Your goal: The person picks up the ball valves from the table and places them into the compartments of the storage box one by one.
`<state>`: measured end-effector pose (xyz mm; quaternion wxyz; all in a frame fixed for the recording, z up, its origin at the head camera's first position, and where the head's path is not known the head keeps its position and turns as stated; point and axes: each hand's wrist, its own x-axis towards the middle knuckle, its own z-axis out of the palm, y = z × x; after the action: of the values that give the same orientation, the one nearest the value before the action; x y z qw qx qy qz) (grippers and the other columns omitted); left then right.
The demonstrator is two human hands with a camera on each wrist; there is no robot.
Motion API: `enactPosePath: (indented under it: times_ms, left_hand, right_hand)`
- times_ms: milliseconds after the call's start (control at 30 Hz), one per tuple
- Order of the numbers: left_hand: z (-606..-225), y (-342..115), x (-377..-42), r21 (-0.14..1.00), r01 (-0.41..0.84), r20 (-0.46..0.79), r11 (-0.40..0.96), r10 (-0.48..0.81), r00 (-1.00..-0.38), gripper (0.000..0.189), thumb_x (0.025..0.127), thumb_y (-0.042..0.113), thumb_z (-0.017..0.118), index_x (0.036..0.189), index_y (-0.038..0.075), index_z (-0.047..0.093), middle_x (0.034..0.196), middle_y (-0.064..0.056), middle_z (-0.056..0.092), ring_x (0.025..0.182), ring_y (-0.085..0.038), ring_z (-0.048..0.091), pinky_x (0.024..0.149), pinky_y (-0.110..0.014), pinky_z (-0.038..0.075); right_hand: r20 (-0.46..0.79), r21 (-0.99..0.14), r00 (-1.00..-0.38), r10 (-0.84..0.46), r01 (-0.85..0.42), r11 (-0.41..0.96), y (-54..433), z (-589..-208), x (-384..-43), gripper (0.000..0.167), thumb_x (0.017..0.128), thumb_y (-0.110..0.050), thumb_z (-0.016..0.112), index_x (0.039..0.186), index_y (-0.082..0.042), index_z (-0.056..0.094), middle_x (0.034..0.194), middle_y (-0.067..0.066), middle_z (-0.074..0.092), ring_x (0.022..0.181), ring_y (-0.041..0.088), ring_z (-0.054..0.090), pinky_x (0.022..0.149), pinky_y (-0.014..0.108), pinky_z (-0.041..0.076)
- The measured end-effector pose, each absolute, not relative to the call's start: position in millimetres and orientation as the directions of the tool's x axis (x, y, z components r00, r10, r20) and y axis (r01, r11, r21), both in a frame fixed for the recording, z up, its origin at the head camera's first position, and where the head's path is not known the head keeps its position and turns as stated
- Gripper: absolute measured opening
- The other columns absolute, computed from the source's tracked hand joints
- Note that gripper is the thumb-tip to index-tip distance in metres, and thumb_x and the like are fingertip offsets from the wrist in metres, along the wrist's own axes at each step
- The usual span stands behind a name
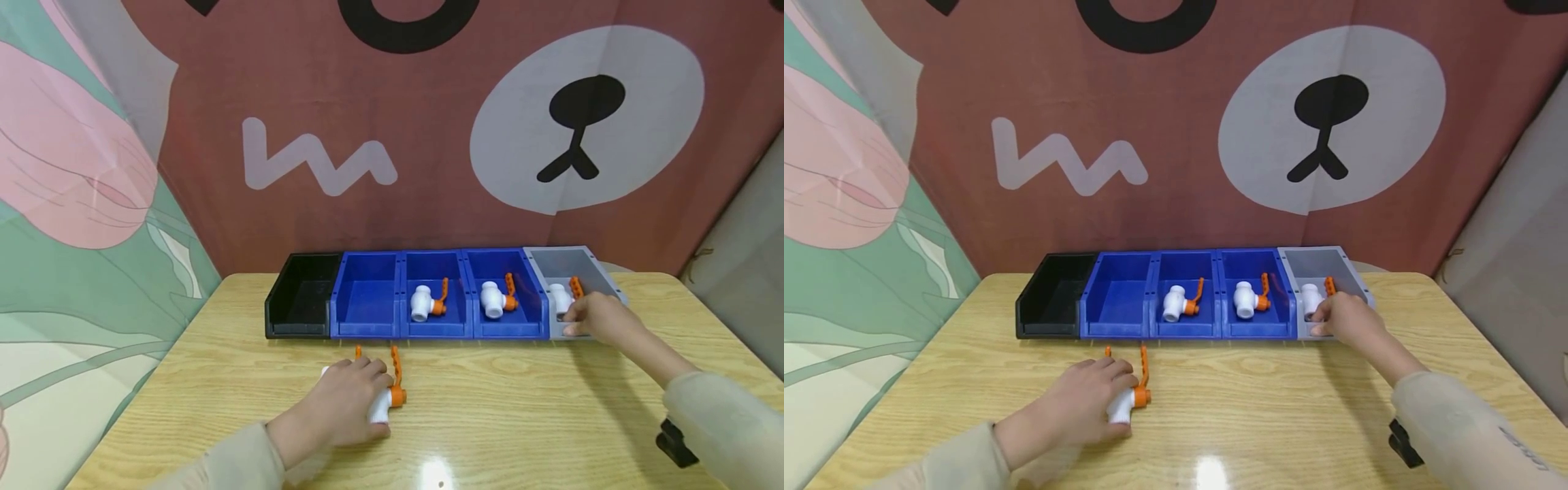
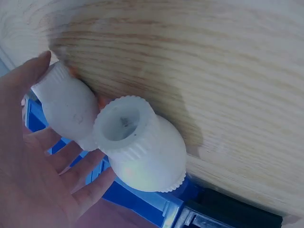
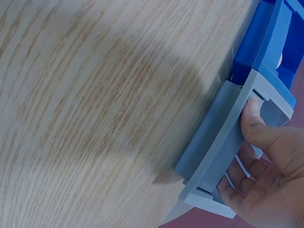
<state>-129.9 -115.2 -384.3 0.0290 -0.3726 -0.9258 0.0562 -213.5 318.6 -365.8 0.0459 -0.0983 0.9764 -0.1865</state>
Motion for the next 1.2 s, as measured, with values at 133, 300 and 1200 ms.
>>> enactPosePath:
  times_ms: [133,300,1200]
  left_hand:
    - [-383.7,-113.4,-131.2,-0.145,0.695,-0.017,0.705,0.700,-0.714,0.060,0.080,0.059,0.072,0.120,0.015,0.066,0.117,-0.002,0.061,0.105,-0.021,0.059,0.089,-0.043,0.052]
    - [-383.9,-113.2,-132.1,-0.173,0.704,-0.015,0.688,0.713,-0.701,0.058,0.080,0.059,0.072,0.118,0.015,0.067,0.114,-0.002,0.061,0.102,-0.019,0.059,0.086,-0.041,0.053]
    - [-346.2,-124.3,-147.4,-0.288,0.719,0.177,0.633,0.773,-0.609,0.056,0.072,0.041,0.084,0.116,0.011,0.065,0.122,-0.008,0.061,0.109,-0.026,0.060,0.087,-0.039,0.054]
  right_hand:
    - [-0.049,-0.374,-0.976,-0.213,-0.179,0.910,318.9,-366.4,-213.7,0.015,0.082,-0.016,0.080,0.087,-0.003,0.075,0.086,0.010,0.072,0.077,0.028,0.063,0.068,0.047,0.052]
    - [-0.054,-0.375,-0.977,-0.208,-0.173,0.911,318.7,-366.8,-214.1,0.015,0.082,-0.016,0.080,0.088,-0.003,0.075,0.086,0.009,0.072,0.077,0.027,0.062,0.067,0.046,0.051]
    - [-0.051,-0.379,-0.981,-0.185,-0.153,0.913,318.2,-366.4,-212.4,0.017,0.082,-0.016,0.080,0.089,-0.002,0.075,0.088,0.011,0.072,0.080,0.030,0.064,0.069,0.049,0.052]
